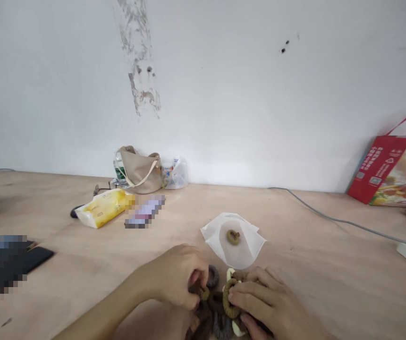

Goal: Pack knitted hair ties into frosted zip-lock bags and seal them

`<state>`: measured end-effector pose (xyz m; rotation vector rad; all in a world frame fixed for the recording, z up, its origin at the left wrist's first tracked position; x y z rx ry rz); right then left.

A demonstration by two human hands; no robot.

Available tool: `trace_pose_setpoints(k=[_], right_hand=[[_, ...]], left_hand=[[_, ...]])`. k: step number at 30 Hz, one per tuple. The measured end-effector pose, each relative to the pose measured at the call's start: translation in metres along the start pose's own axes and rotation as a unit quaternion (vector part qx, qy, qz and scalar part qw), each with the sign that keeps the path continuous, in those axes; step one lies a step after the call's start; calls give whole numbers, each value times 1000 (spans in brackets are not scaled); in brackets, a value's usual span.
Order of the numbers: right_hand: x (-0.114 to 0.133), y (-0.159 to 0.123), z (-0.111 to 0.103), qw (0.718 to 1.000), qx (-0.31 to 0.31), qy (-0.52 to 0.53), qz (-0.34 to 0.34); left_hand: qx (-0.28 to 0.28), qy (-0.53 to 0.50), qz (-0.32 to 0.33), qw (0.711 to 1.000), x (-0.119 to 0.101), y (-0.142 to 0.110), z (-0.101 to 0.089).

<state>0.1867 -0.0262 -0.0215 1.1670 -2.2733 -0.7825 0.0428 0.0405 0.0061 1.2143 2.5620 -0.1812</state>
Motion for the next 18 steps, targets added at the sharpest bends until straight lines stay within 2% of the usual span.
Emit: trace_pose_setpoints(k=[5, 7, 11, 15, 18], right_hand=[[4, -1, -2, 998, -32, -44, -37], [-2, -3, -9, 995, -66, -68, -11], [-23, -10, -16, 979, -112, -135, 105], [-28, -11, -17, 981, -120, -101, 116], [-33, -14, -23, 979, -136, -79, 133]], left_hand=[[30, 30, -3, 999, 3, 0, 8], [22, 24, -6, 999, 1, 0, 4], [-65, 3, -31, 997, -3, 5, -7], [-181, -53, -99, 977, 2, 16, -3], [-242, -88, -98, 961, 2, 21, 4]])
Point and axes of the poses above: each hand's wrist, its own y-axis towards the middle knuckle, its own z-axis out of the palm, x = y × z, the point moved 6 cm from there along y, towards the middle knuckle, and after that the axes turned 4 degrees about -x, right-handed, at the moved point
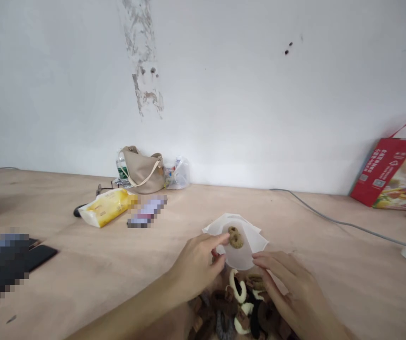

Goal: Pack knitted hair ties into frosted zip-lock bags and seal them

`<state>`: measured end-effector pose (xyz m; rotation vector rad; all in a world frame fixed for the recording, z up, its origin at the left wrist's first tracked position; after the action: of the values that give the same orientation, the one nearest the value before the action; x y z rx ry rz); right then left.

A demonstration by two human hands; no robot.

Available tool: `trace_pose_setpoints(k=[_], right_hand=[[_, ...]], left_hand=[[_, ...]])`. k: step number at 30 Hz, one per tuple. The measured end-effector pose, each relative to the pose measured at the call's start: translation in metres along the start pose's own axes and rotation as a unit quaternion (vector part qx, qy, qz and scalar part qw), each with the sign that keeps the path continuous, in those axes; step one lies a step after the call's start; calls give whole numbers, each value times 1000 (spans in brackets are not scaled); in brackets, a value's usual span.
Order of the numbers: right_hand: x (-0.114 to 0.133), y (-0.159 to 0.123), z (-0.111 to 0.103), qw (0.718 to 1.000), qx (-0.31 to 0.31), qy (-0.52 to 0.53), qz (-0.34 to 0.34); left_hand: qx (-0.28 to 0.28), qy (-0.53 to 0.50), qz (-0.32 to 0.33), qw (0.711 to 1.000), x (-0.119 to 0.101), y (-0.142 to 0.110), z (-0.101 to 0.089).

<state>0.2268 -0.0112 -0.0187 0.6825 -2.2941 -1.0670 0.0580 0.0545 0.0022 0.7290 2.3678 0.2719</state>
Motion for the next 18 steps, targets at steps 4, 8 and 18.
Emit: trace_pose_setpoints(k=[4, 8, 18], right_hand=[[-16, -3, -5, 998, 6, 10, 55], [-25, -5, 0, 992, 79, 13, 97], [-20, -11, 11, 978, 203, 3, 52]], left_hand=[[27, -8, 11, 1000, -2, -5, 5], [64, 26, 36, 997, -6, -10, 4], [62, 116, 102, 986, -9, -12, 4]])
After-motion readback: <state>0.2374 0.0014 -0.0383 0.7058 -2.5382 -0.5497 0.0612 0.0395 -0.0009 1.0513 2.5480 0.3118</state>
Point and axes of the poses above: each hand's wrist, its own y-axis towards the middle knuckle, its own z-axis out of the palm, x = y × z, the point moved 6 cm from there along y, towards the middle knuckle, and after that the axes turned 4 degrees about -x, right-handed, at the moved point
